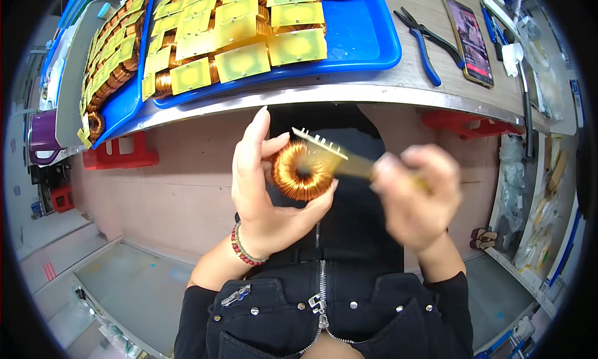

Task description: The person cleans copper wire coils on small square circuit boards using a brush and pliers. They pick up each component from a blue tray, brush the copper windings, and occasionally use pliers to adjust the metal leads before placing the item back on the tray.

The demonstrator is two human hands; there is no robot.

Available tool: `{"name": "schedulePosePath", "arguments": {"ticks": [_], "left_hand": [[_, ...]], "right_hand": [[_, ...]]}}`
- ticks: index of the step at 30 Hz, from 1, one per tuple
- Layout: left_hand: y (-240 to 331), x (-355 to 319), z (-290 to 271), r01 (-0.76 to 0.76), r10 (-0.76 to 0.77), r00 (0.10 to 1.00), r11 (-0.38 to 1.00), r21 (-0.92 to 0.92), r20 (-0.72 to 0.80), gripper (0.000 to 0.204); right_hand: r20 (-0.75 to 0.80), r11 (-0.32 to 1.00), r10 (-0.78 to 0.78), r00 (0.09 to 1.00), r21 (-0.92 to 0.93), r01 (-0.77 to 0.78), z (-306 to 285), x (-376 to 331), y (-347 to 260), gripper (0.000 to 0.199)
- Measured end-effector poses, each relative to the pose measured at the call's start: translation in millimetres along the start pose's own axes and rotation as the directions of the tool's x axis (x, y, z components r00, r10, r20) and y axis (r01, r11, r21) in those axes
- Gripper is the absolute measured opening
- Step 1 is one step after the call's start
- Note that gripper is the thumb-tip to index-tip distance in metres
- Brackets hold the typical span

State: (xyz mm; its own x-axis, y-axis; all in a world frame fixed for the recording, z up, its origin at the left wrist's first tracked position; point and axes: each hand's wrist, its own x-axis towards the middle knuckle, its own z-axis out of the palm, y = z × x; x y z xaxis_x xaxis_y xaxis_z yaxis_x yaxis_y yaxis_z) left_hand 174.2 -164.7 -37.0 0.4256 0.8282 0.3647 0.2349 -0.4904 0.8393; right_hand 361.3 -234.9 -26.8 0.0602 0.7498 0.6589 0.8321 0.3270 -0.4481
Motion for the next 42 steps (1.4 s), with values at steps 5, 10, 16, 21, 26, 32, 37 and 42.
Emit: {"name": "schedulePosePath", "arguments": {"ticks": [5,10,16,21,26,32,37,42], "left_hand": [[4.7,0.5,9.2,-0.068,0.069,0.998,0.994,0.089,-0.014,0.106],[4.1,0.7,8.0,-0.148,0.165,0.980,0.978,0.148,-0.109,0.096],[8.9,-0.7,5.7,-0.076,0.078,0.997,0.994,0.075,-0.028,0.109],[-0.2,-0.2,7.7,-0.187,0.181,0.976,0.981,-0.042,-0.121,0.100],[-10.4,-8.1,1.1,-0.179,0.209,0.968,0.963,0.200,-0.141,0.101],[-16.4,-11.4,-5.2,-0.262,0.310,0.943,0.919,0.295,-0.125,0.103],[-8.6,-1.3,-1.6,-0.113,0.092,0.984,0.985,-0.132,-0.153,0.102],[-6.0,3.0,-5.4,0.405,-0.397,0.892,0.496,-0.768,0.215,0.089]], "right_hand": [[0.046,0.991,-0.128,0.991,0.047,0.126,-17.6,-6.4,-8.8,0.028],[-0.005,0.920,0.227,0.974,-0.327,-0.217,-20.9,-1.5,4.4,0.036],[-0.038,0.976,0.026,0.999,-0.215,-0.033,-9.1,4.8,8.6,0.029],[0.191,0.996,-0.065,0.979,-0.040,0.074,-14.2,1.8,-15.2,0.032],[-0.055,0.947,0.246,0.968,-0.199,-0.252,-23.7,10.3,7.8,0.030],[0.237,0.968,0.238,0.942,-0.132,-0.211,-30.4,4.3,-5.4,0.021],[0.022,0.983,0.183,0.983,-0.027,-0.182,-27.9,-5.5,-11.5,0.031],[-0.012,0.957,0.269,0.963,-0.106,-0.269,-6.3,0.0,1.9,0.032]]}}
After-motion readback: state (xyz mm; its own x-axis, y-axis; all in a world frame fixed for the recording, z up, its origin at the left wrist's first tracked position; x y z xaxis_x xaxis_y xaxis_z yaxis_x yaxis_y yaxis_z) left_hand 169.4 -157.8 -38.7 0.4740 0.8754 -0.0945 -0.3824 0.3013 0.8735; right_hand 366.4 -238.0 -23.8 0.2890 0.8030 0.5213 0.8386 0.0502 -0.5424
